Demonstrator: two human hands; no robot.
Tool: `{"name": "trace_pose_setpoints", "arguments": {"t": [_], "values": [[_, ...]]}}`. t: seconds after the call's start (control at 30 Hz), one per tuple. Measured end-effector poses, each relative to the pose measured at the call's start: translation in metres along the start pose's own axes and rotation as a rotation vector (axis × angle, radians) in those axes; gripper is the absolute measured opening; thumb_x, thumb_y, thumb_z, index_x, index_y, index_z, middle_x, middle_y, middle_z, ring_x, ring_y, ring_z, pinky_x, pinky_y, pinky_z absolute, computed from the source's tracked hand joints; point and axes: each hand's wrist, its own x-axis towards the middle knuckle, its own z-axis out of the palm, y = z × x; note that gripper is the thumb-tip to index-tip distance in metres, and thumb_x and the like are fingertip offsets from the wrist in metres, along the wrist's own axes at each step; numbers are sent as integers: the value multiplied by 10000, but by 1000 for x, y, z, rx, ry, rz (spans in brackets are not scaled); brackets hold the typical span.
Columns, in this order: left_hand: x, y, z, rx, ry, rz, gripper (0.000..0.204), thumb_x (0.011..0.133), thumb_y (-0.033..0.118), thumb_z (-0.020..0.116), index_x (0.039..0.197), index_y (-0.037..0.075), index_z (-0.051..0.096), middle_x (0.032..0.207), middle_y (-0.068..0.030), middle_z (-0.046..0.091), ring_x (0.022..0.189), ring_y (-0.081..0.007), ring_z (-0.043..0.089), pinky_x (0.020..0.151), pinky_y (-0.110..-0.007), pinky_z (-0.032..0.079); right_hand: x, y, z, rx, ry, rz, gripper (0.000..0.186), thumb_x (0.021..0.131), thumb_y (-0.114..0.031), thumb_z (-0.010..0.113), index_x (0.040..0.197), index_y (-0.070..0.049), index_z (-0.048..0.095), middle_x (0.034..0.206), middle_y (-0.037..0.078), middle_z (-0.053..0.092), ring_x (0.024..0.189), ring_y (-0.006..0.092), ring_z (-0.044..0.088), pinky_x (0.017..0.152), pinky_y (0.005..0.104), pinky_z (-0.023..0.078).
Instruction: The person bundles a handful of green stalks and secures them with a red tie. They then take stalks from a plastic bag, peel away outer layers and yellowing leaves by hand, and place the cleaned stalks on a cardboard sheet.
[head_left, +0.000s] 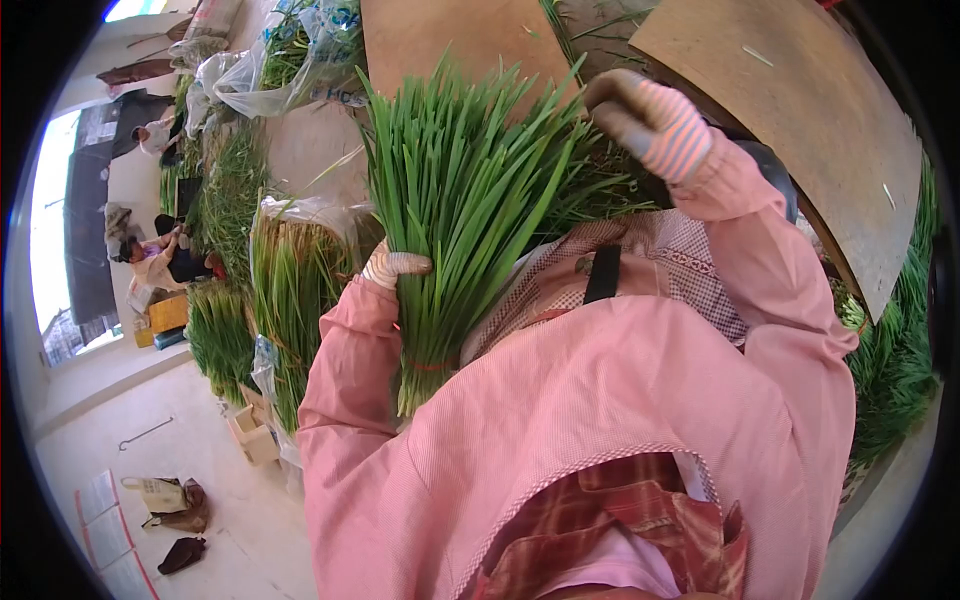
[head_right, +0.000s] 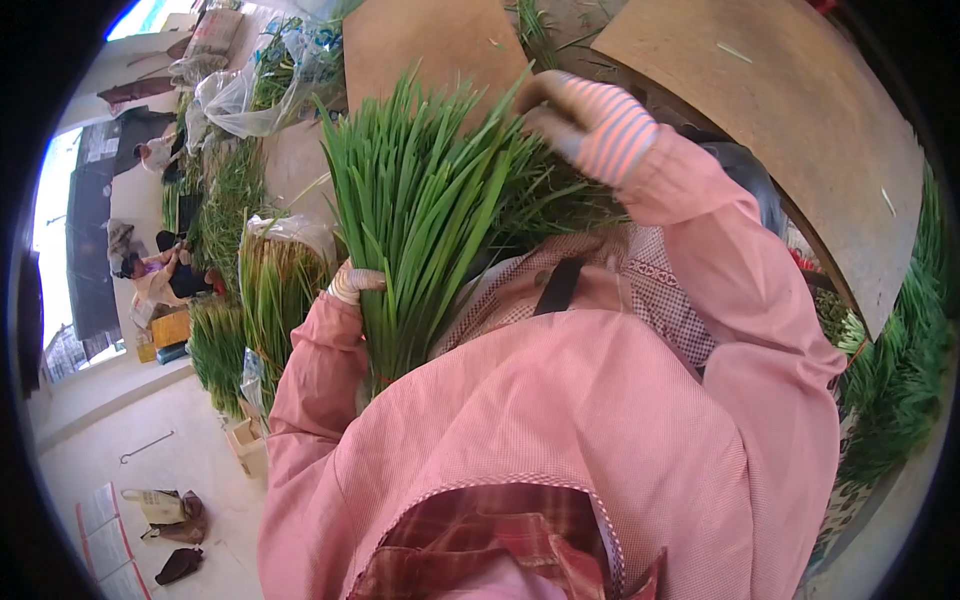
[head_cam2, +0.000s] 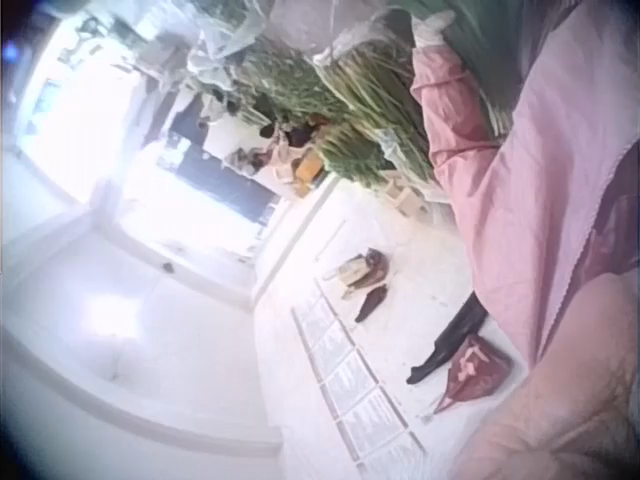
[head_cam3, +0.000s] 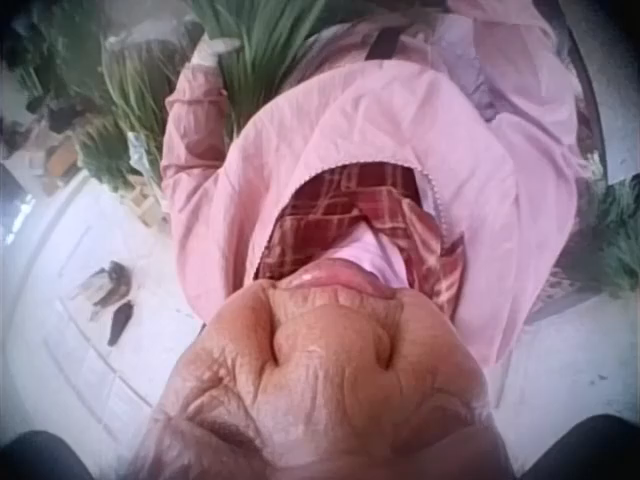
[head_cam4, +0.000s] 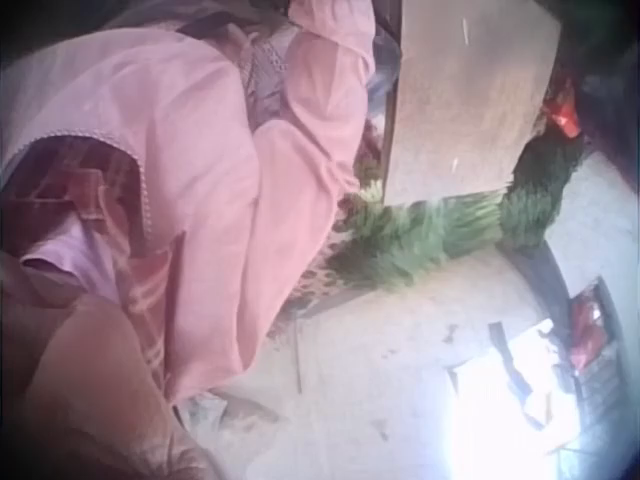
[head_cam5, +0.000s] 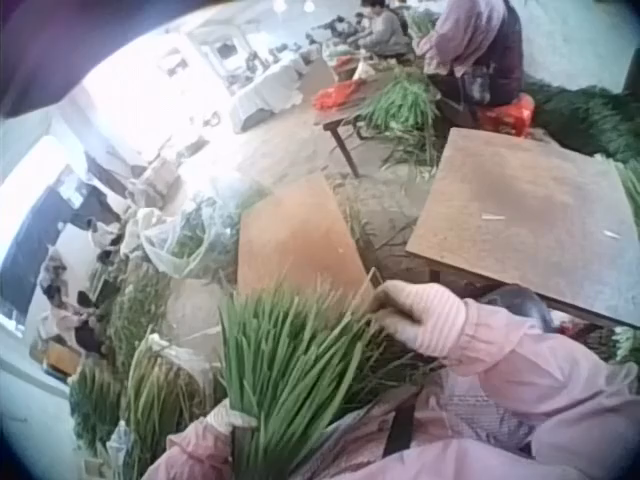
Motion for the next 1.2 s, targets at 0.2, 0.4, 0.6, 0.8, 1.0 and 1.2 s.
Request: {"name": "trace_pose_setpoints", "arguments": {"t": [0.2, 0.4, 0.6, 0.8, 1.0, 1.2], "values": [[6, 2, 1, 143, -20, 14, 532, 586, 30, 676, 1090, -18, 514, 1014, -128, 587, 908, -270, 579, 798, -373, 466, 7, 1, 36, -820, -205, -183, 437, 743, -101, 586, 1152, -93, 432, 797, 164, 585, 725, 320, 581, 616, 357, 476], [7, -2, 13, 190, 96, 98, 606, 556, 87, 722, 1113, 3, 498, 1027, -98, 581, 928, -245, 565, 821, -361, 449, 11, 85, 54, -74, 159, 7, 124, 806, -117, 547, 892, -28, 537, 744, 59, 541, 710, 166, 513, 638, 285, 434], [12, -12, -5, 229, 102, 87, 609, 525, 49, 724, 1096, 13, 514, 996, -88, 593, 894, -222, 572, 791, -338, 462, 5, 60, -7, -92, 227, -149, 173, 873, -188, 466, 887, -24, 520, 723, 6, 503, 637, 88, 440, 587, 233, 393], [14, -8, -1, 310, 77, 61, 594, 552, 59, 715, 1106, 11, 507, 1019, -97, 585, 925, -231, 566, 811, -349, 454, 12, 30, 36, -714, -17, -296, 255, 789, -54, 519, 1044, -54, 510, 928, 147, 587, 729, 239, 579, 651, 299, 469], [-1, -2, 30, 461, 72, 138, 641, 504, 82, 716, 1104, -8, 510, 1030, -97, 585, 944, -223, 557, 852, -338, 425, 11, 54, 40, -189, 122, 22, 114, 825, -113, 496, 887, -27, 538, 700, 59, 545, 654, 142, 521, 578, 298, 435], [-2, -2, 37, 502, 103, 123, 509, 485, -17, 707, 977, -1, 578, 858, -65, 622, 742, -162, 589, 652, -289, 497, -2, 7, -20, 92, 259, 46, 254, 837, -112, 502, 1074, -19, 501, 837, 63, 590, 760, 116, 549, 654, 246, 446]]}}
